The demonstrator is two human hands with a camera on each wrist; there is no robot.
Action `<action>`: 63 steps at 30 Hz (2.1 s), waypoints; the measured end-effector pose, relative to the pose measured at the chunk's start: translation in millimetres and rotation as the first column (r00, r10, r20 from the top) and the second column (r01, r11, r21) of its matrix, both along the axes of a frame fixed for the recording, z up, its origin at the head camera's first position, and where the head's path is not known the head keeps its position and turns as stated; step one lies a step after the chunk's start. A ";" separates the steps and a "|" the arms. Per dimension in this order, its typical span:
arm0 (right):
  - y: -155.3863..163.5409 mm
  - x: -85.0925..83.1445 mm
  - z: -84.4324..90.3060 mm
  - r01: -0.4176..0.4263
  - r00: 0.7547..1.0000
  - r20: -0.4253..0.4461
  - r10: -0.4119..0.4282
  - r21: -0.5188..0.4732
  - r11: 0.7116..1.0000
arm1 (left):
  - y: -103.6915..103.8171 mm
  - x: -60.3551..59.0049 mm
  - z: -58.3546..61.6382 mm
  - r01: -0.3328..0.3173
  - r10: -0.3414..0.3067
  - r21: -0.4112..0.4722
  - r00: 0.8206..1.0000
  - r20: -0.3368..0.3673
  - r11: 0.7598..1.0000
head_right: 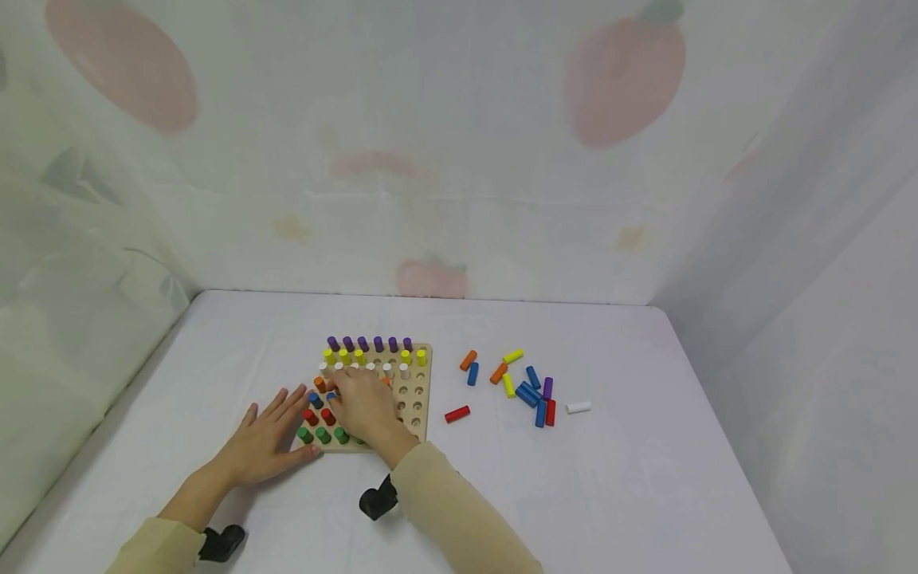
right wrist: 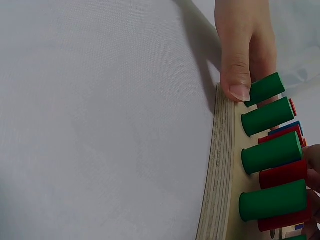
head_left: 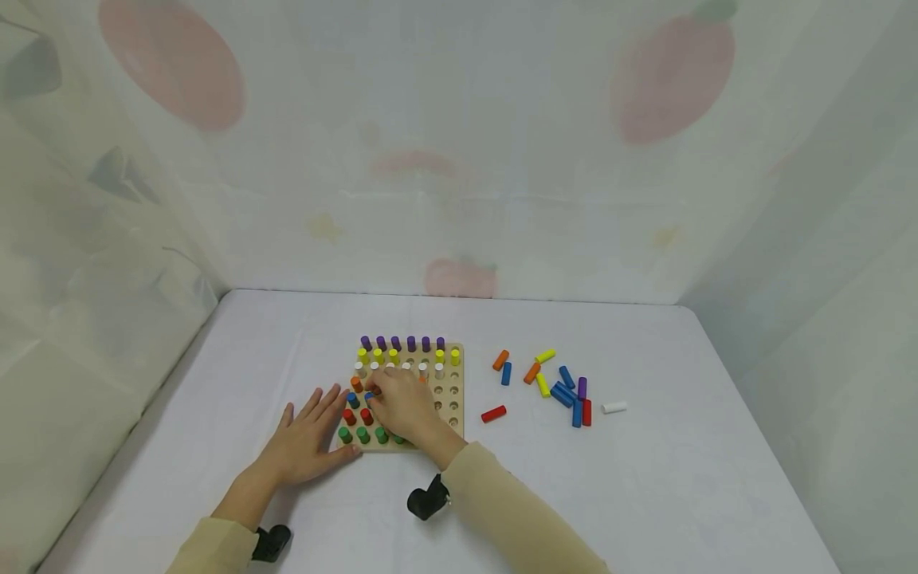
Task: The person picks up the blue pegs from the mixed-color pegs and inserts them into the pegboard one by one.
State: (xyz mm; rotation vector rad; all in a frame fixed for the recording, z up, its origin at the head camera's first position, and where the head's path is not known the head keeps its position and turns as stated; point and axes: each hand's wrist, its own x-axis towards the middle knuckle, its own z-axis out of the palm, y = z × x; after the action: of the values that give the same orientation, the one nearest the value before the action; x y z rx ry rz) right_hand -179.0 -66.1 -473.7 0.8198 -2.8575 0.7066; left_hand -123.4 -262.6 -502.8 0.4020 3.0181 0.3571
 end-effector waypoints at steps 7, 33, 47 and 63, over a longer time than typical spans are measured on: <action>3.1 0.6 5.1 -0.006 1.000 0.021 0.007 -0.022 1.000 | -0.4 -0.2 -0.3 0.001 -0.001 -0.001 1.000 -0.011 1.000; 57.2 -3.3 28.5 -0.018 0.997 0.072 0.033 -0.209 0.978 | -2.2 -2.1 -6.5 0.000 0.000 0.013 0.999 -0.037 1.000; 105.0 -18.5 7.3 0.053 0.994 0.111 -0.021 -0.294 0.954 | -1.9 -4.5 -8.8 0.001 -0.001 0.002 1.000 -0.005 1.000; 156.8 -34.5 -13.3 0.180 0.982 0.095 -0.160 -0.254 0.950 | -2.1 -4.2 -7.5 0.000 0.001 0.012 1.000 -0.027 1.000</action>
State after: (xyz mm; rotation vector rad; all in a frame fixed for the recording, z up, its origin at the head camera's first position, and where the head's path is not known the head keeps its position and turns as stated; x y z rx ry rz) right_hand -213.5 90.8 -486.9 0.5132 -2.7676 1.0795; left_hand -127.6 -264.7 -510.3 0.4103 3.0439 0.3735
